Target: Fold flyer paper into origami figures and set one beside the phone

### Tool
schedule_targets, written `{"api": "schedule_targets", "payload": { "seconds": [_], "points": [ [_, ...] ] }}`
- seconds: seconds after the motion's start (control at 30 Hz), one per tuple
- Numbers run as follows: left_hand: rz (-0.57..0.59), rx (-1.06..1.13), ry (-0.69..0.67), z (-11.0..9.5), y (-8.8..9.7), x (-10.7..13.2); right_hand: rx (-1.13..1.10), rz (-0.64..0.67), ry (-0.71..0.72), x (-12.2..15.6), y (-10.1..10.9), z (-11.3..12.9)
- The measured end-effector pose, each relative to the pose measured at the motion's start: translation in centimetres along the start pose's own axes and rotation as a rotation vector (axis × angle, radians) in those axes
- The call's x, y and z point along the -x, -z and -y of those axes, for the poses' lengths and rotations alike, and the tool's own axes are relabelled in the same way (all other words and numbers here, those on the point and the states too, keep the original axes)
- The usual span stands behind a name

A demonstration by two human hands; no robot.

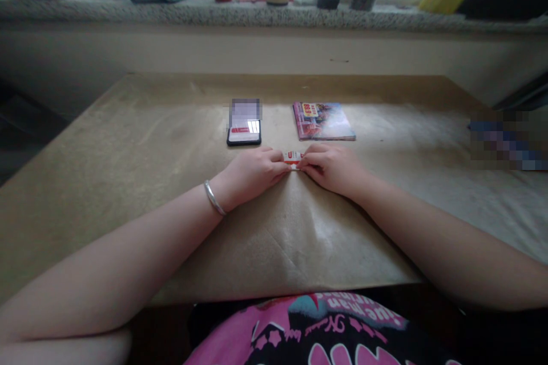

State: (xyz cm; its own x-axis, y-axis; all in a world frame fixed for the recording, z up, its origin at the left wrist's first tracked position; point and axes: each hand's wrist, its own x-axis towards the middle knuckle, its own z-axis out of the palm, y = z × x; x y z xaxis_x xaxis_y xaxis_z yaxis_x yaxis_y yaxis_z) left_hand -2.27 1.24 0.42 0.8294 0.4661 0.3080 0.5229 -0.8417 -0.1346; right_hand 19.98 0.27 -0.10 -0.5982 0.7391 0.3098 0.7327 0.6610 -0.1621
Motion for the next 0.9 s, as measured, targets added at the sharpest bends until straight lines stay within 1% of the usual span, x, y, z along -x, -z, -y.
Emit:
{"api": "schedule_targets", "payload": {
  "seconds": [0.17, 0.37, 0.53, 0.8, 0.9],
  "points": [
    [0.033, -0.012, 0.045, -0.5, 0.4, -0.2, 0.057, 0.021, 0.018, 0.0, 0.2, 0.3],
    [0.033, -0.033, 0.046, -0.7, 0.4, -0.3, 0.238, 0.039, 0.045, 0.3, 0.3, 0.9],
    [0.057, -0.017, 0.069, -0.5, 0.4, -0.2, 0.24, 0.027, 0.075, 0.7, 0.3, 0.9],
    [-0.011, -0.053, -0.044, -0.3, 0.2, 0.3, 0.203, 0.043, -0.011, 0.3, 0.5, 1.3],
    [-0.008, -0.063, -0.066, -0.4, 0.2, 0.2, 0.202, 0.056, -0.012, 0.2, 0.5, 1.3]
  ]
}}
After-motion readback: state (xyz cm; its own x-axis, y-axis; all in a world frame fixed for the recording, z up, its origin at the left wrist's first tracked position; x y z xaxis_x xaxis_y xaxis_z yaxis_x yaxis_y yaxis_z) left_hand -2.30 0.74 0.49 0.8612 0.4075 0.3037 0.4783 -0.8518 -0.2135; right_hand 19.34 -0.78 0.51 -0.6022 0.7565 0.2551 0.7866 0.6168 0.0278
